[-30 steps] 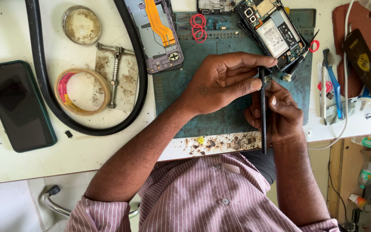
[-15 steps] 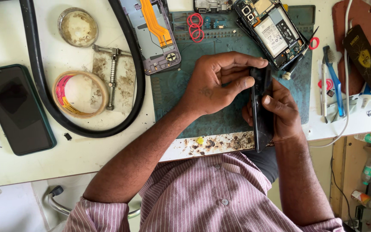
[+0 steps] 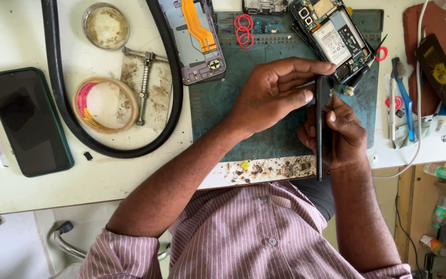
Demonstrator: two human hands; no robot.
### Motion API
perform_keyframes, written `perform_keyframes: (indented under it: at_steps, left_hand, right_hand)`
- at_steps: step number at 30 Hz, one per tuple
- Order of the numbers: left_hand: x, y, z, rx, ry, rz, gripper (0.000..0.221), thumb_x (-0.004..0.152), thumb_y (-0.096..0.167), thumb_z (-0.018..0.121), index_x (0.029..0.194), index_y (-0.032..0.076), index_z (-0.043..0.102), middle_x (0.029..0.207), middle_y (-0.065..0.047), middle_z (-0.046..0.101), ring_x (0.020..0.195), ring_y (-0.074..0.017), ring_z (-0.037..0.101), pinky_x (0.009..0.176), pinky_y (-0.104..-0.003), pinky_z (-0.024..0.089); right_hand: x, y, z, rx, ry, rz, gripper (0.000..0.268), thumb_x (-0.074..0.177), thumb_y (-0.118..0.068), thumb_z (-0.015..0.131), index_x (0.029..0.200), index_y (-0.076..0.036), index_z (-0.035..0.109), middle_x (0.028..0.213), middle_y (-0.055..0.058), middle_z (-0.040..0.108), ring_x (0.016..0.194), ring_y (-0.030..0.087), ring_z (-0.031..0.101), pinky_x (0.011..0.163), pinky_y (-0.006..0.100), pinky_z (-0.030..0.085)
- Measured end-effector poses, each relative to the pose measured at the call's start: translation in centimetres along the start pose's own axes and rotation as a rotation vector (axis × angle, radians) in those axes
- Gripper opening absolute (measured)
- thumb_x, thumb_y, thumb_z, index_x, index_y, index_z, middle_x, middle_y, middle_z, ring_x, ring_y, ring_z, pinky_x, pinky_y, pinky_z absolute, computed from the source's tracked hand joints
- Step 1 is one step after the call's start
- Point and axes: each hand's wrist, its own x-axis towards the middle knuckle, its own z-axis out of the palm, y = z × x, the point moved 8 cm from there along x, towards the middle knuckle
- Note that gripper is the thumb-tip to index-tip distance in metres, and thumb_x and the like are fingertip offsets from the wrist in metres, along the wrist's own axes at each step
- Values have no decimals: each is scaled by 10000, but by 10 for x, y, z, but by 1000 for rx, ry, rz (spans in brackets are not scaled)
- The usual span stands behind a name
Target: The person assembles a mobile phone by placing internal components, snapping the back cover into place, and pressing the edges by hand. They then insert a SIM tray and plug in a charging cable to verify the device status.
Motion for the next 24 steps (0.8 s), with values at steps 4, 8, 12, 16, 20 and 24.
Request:
perform_keyframes:
  at_steps: [4,8,12,16,20,24]
  left_hand:
    - [0,-4,-4,13,27,-18,421,990,-181,597,1395,-63,599,1447,-192,647,1408,-263,613,1266,-416,510]
    - [0,0,-6,71,39,-3,417,973,-174,602,1375,-64,613,1428,-192,659,1391,-261,629,1255,-413,521]
    - [1,0,-6,74,49,-10,408,968,-170,605,1361,-64,622,1416,-197,666,1382,-268,636,1248,-417,529]
    - [1,1,-6,86,47,-6,404,973,-166,611,1363,-63,622,1417,-198,667,1388,-271,634,1250,-421,529]
    - [1,2,-5,118,40,8,393,984,-142,645,1367,-56,624,1416,-196,672,1385,-264,640,1256,-425,527]
    - [0,8,2,144,-29,62,383,1034,-89,696,1402,-25,610,1397,-167,657,1353,-225,630,1236,-391,520]
  right_hand:
    - [0,-1,1,-51,-8,-10,501,973,-218,764,1332,39,527,790,137,622,625,209,602,604,358,486]
    - [0,-2,5,-72,7,-15,489,973,-216,766,1292,61,520,803,135,629,618,202,609,602,355,483]
    - [0,-2,6,-90,13,-17,528,968,-225,767,1347,49,523,800,137,630,663,214,614,605,353,485]
    - [0,-1,5,-79,4,-9,502,980,-223,760,1331,43,519,792,138,625,628,209,607,607,358,480]
    - [1,0,0,-47,-4,11,478,972,-214,746,1325,31,537,779,144,619,649,208,590,591,351,468]
    - [-2,4,-6,159,-56,97,413,976,-181,692,1308,37,576,750,139,602,550,182,554,538,325,455]
